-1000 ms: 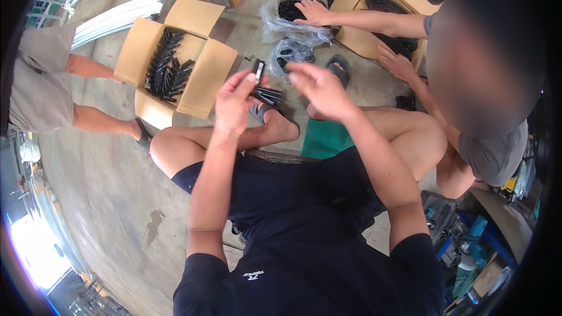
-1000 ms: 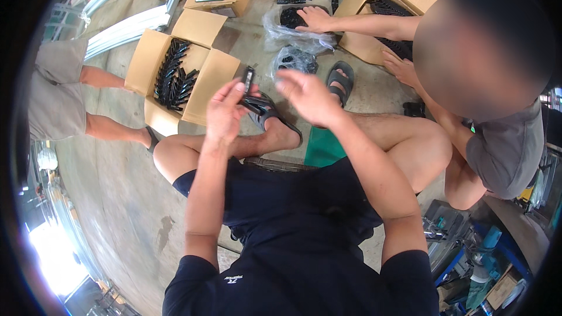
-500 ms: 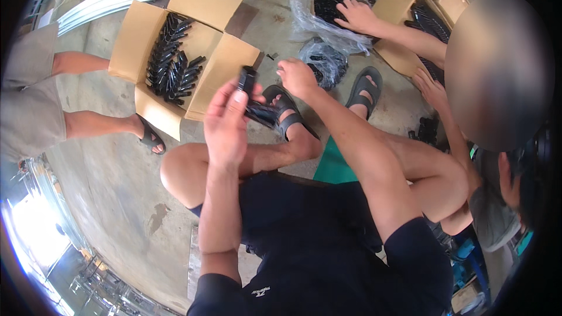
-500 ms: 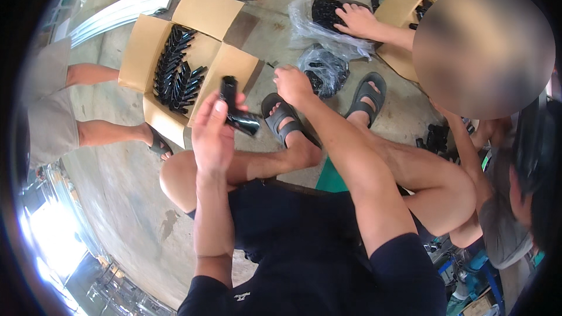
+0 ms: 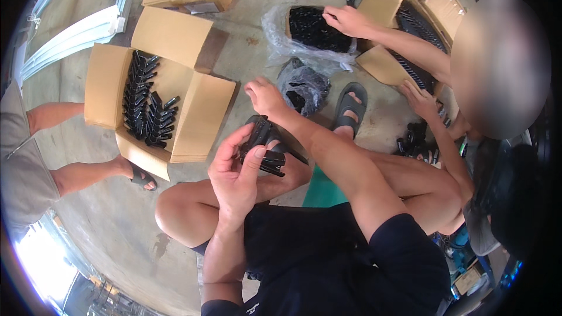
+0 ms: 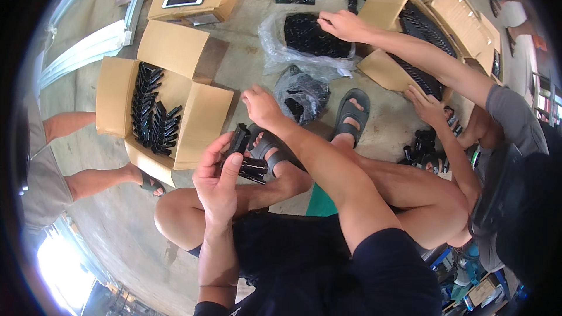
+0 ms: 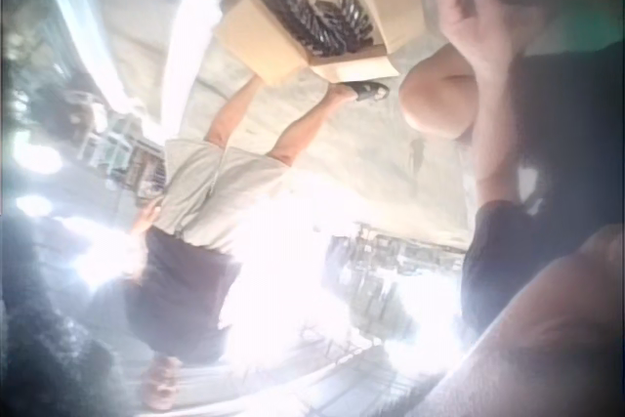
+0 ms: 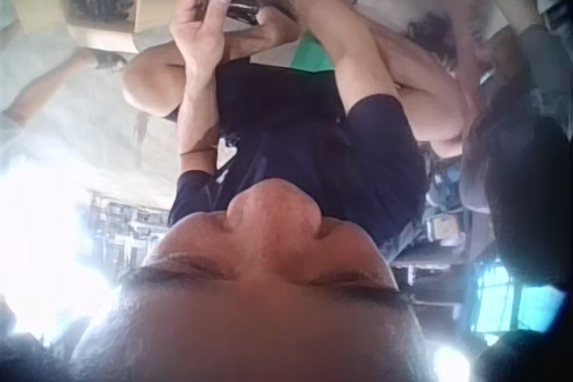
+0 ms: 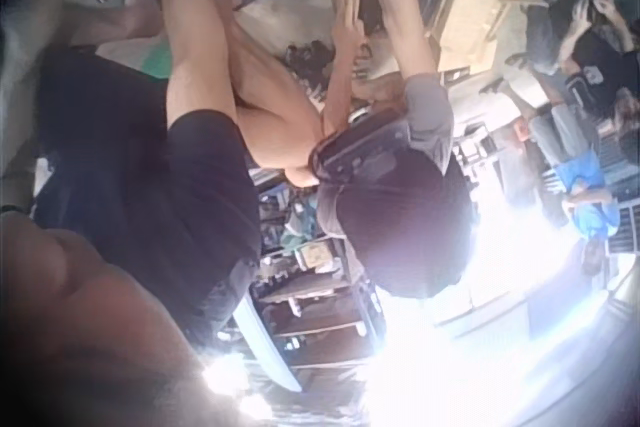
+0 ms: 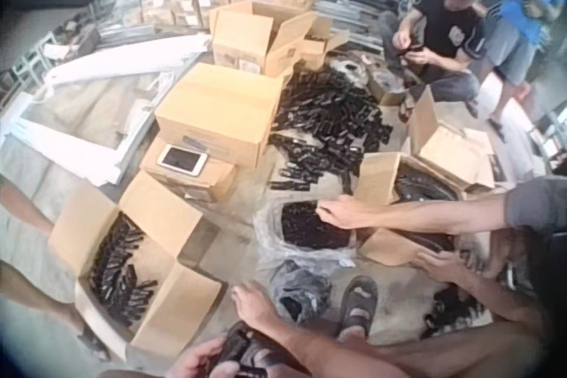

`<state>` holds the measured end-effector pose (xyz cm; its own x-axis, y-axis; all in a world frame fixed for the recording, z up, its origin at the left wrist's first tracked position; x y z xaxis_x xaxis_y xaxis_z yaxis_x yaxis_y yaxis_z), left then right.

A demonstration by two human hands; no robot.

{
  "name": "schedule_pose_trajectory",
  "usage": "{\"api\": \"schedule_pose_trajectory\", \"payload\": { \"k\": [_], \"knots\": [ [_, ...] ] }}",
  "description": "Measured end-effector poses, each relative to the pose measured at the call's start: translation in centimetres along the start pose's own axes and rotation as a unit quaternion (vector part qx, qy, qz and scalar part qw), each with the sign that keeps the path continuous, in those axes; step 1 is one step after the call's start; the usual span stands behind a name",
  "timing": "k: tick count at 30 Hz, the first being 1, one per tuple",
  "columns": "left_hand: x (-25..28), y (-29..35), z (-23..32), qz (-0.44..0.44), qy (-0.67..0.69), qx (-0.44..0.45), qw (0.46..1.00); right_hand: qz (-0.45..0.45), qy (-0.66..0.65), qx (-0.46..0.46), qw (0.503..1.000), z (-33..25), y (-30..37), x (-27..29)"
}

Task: The person sits on the floor and assembles small black plastic components by hand. They pick up individual parts from open cardboard boxes, fit them together, and place the assembled units into a pile on the floor.

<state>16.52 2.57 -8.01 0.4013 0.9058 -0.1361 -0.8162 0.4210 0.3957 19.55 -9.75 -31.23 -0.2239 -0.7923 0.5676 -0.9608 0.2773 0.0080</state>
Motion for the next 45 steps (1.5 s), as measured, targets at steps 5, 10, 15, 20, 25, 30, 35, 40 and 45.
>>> {"api": "schedule_pose_trajectory", "payload": {
  "k": [5,10,15,20,25,30,35,40,45],
  "knots": [
    [-1.0,2.1,2.5,0.006,0.003,-0.043,0.999,0.025,-0.095,-0.094,0.991,-2.6,9.8,7.7],
    [-3.3,5.6,4.3,-0.005,0.05,-0.105,0.993,-0.332,0.074,-0.265,0.903,-0.8,26.8,5.5],
    [-8.4,9.9,6.1,-0.061,0.095,-0.087,0.99,-0.363,0.041,-0.229,0.902,-2.3,34.7,-1.3],
    [-10.7,8.6,3.4,-0.096,0.112,-0.044,0.988,-0.314,-0.048,-0.321,0.893,-0.4,36.2,-4.2],
    [-10.3,3.3,0.5,-0.115,0.049,-0.016,0.992,-0.3,-0.042,-0.341,0.89,-3.8,35.0,-2.7],
    [-6.8,-1.3,-0.3,-0.123,-0.092,-0.099,0.983,-0.256,-0.057,-0.384,0.885,-6.6,33.7,-5.5],
    [-5.3,1.5,-0.8,-0.155,0.078,0.037,0.984,-0.18,-0.012,-0.23,0.956,-0.1,32.9,-7.3],
    [-5.7,8.6,5.1,-0.214,0.055,-0.019,0.975,0.075,-0.244,-0.218,0.942,-14.4,24.1,16.1],
    [-6.5,11.9,6.8,-0.268,0.027,-0.026,0.963,0.203,-0.52,-0.125,0.82,-20.2,22.9,25.7]
  ]
}}
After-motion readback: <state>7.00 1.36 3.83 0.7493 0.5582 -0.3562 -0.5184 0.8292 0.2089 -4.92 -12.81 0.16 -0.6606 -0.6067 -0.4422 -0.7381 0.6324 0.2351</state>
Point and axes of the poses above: each hand's wrist, its own y-axis away from the middle knuckle, its own x-axis out of the back of the hand, z = x × y, the point moved 9 cm from there along -y, towards the middle knuckle, and after that the axes turned 3 degrees about x, right-handed, at the moved point
